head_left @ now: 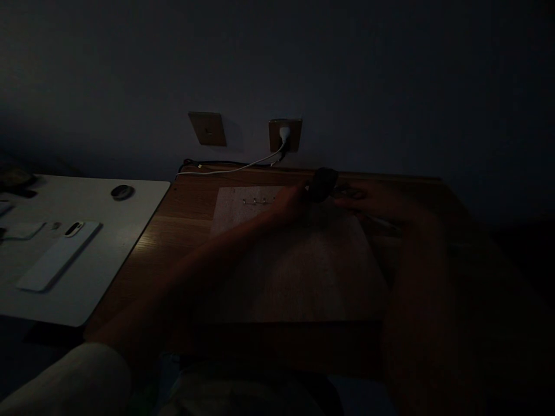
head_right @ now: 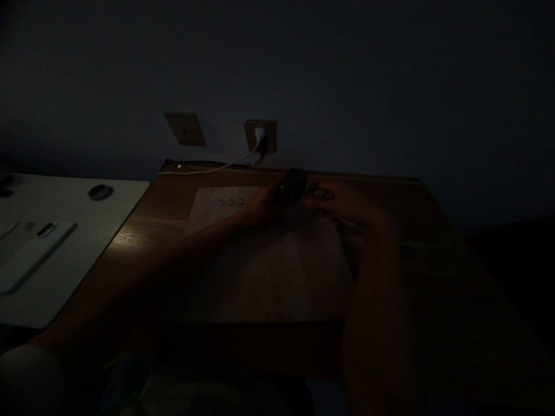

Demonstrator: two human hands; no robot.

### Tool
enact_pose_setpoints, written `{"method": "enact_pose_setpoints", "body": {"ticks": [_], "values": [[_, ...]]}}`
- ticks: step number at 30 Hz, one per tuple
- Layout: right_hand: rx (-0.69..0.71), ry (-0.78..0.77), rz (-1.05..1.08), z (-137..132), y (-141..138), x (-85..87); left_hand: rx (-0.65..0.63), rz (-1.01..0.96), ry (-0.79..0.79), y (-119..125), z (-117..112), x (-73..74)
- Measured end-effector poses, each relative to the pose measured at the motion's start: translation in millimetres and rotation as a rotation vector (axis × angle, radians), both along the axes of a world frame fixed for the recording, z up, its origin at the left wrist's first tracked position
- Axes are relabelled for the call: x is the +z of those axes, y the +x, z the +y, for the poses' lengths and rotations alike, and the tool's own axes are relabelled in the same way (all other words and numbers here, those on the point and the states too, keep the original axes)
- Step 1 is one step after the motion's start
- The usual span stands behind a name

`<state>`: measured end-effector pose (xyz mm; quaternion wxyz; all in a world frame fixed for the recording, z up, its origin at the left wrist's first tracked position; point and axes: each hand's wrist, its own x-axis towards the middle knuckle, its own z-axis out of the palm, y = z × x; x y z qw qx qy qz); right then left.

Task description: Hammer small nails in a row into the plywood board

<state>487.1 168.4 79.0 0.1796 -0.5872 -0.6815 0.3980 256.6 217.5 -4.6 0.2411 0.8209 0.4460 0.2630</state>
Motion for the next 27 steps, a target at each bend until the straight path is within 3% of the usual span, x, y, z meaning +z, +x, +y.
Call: {"method": "enact_pose_setpoints", "body": {"ticks": [9, 14, 19, 21, 24, 27], "values": [[0.003, 0.023, -0.048, -3, -4, 3.6, -0.015, -0.001, -0.017, 0, -2, 2.7], [-0.047, 0.001, -0.006, -2, 2, 2.2, -0.038, -0.030, 0.065, -1, -5, 3.5], [-0.178, 0.054, 0.037, -10, 8, 8.4, -0.096, -0.014, 0.241, -6, -15, 23.7], [-0.202, 0.045, 0.035, -13, 9, 10.3, -0.255, 0.077, 0.222, -9, -21, 37.1], [-0.191, 0.053, 0.044, -14, 9, 11.7, -0.477, 0.367, 0.188, -13, -33, 53.6], [-0.170, 0.062, 0.048, -13, 8, 12.0, -0.467, 0.620, 0.222, -14, -45, 59.2]]}}
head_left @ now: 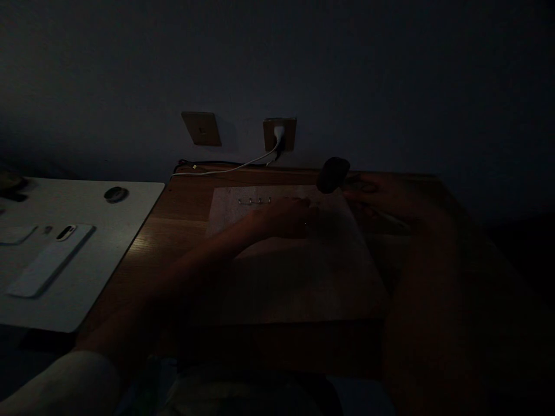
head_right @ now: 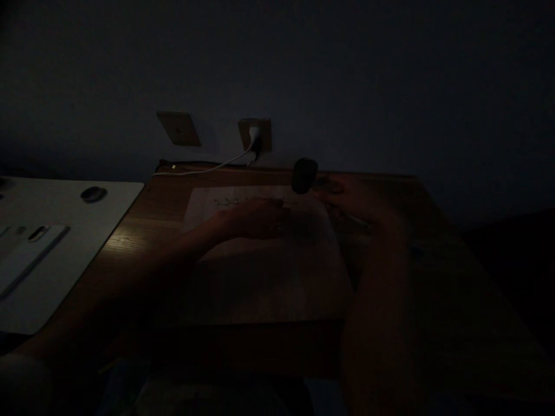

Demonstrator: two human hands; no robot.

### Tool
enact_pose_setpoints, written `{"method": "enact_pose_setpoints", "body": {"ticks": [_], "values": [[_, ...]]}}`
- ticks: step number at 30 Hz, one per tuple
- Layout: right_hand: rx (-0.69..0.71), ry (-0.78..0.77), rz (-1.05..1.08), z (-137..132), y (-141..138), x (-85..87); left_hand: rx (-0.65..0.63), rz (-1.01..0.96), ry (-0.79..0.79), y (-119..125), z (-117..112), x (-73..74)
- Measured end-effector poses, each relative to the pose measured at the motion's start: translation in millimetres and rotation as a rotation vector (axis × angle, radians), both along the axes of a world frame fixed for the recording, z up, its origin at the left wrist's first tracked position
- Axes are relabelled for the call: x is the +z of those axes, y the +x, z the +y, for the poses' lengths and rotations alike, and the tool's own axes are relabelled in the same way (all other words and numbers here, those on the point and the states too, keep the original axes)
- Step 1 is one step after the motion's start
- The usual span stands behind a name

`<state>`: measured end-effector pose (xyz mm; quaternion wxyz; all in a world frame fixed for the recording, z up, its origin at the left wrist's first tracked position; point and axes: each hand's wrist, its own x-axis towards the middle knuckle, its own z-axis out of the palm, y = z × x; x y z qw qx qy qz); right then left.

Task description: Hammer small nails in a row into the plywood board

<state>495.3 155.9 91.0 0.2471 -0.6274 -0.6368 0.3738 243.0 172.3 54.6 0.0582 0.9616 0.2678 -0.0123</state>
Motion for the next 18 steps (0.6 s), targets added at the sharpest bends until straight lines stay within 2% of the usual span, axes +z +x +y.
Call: {"method": "enact_pose_setpoints", "body": {"ticks": [3, 6, 12, 15, 18], "values": [[-0.004, 0.006, -0.007, 2, 0, -0.7, 0.043, 0.069, 0.043, 3, -6, -2.8], [0.002, 0.012, -0.007, 2, 1, -1.4, 0.048, 0.056, 0.023, 7, -2, -8.2], [0.003, 0.015, -0.004, 2, 2, 0.3, -0.023, -0.239, -0.096, 11, 24, -20.5], [0.004, 0.004, 0.026, 2, 4, 0.0, 0.029, -0.364, -0.160, 12, 37, -23.6], [0.011, 0.017, 0.025, 1, 4, 1.0, 0.118, -0.444, -0.134, 15, 45, -24.6]]}}
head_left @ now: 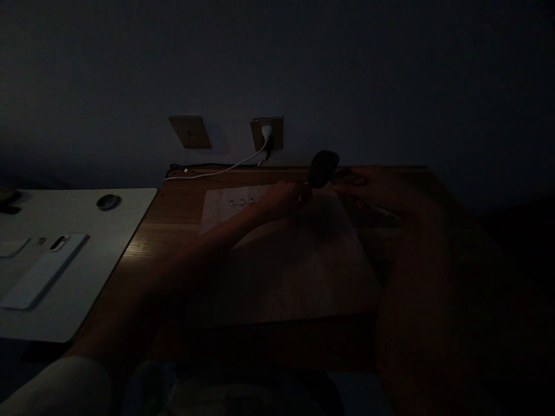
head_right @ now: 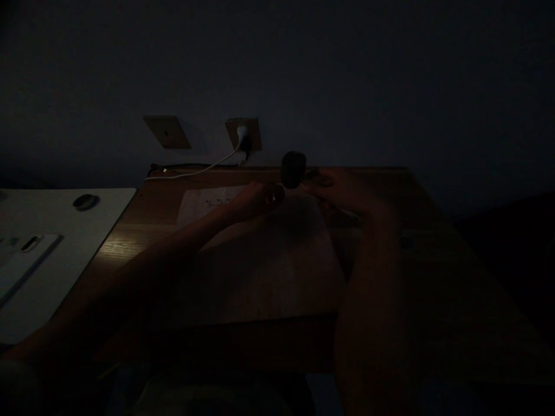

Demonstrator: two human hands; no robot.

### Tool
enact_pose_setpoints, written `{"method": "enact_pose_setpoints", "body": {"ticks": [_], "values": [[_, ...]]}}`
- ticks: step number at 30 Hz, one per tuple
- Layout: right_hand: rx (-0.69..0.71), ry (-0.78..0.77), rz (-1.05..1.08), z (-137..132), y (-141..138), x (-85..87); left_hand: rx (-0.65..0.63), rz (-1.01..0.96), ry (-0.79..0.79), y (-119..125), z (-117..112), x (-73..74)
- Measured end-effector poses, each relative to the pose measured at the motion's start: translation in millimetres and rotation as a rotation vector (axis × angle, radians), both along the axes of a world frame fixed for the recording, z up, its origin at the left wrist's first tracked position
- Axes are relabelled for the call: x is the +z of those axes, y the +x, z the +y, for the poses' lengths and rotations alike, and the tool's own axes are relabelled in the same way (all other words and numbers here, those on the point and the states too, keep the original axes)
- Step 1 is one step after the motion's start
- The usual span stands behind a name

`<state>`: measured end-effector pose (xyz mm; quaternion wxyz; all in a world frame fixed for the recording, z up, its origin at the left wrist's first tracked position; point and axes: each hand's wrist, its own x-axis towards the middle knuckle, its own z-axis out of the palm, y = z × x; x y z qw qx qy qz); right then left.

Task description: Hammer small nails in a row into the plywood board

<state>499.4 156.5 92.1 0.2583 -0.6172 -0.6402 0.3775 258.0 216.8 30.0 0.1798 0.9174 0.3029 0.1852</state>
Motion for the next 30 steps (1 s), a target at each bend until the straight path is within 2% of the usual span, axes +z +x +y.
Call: {"method": "enact_pose_setpoints", "body": {"ticks": [4, 9, 14, 20, 26, 30], "values": [[-0.021, 0.003, -0.025, -3, -3, 4.8, 0.094, 0.057, 0.057, 12, 6, -0.7], [-0.044, 0.007, 0.027, -4, 0, 4.1, 0.115, 0.177, 0.074, 24, 11, -2.6], [-0.079, 0.027, 0.009, -6, 2, 5.5, 0.113, 0.223, 0.063, 23, 11, -2.8], [-0.053, 0.006, 0.018, -6, -1, 9.2, 0.127, 0.171, 0.026, 28, 14, -7.2], [-0.016, -0.023, 0.035, -5, 12, 0.7, 0.151, 0.019, -0.124, 29, 18, -21.3], [-0.009, -0.056, 0.047, -5, 22, -6.2, 0.162, -0.045, -0.128, 28, 15, -27.3]]}}
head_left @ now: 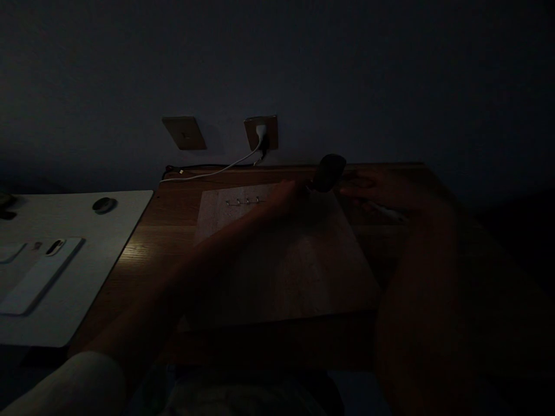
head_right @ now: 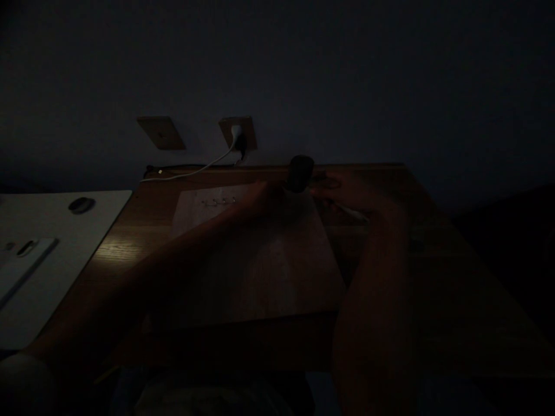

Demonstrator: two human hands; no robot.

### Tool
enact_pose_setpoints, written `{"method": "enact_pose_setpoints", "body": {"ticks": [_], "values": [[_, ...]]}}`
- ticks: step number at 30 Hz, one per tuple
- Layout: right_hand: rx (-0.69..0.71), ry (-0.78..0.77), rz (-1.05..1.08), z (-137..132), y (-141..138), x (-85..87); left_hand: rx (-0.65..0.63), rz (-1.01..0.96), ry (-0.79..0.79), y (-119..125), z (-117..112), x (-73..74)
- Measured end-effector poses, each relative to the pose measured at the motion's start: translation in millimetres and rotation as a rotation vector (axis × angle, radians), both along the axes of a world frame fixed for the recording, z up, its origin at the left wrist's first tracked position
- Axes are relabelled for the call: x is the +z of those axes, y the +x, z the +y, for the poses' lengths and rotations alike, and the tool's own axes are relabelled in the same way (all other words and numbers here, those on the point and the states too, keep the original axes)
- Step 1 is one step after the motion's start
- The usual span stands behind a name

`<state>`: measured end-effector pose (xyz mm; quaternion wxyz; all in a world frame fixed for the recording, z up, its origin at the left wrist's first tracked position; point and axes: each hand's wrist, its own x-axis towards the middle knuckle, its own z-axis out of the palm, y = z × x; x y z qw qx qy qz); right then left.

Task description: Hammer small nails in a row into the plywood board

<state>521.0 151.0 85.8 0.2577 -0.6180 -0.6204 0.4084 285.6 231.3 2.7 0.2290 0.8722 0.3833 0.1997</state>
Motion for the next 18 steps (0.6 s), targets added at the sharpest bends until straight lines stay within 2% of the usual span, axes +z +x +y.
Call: {"method": "enact_pose_setpoints", "body": {"ticks": [5, 14, 18], "values": [[-0.040, -0.017, -0.022, -2.2, 2.6, -1.5, 0.027, -0.054, 0.014, 1.6, -0.9, -6.6], [0.033, -0.007, -0.092, 5.4, -1.5, -4.4, 0.075, -0.160, -0.043, 0.2, 0.3, -8.4], [0.043, -0.041, -0.061, 6.2, -4.0, -6.4, 0.063, -0.204, -0.064, 0.5, -0.2, -10.2]]}}
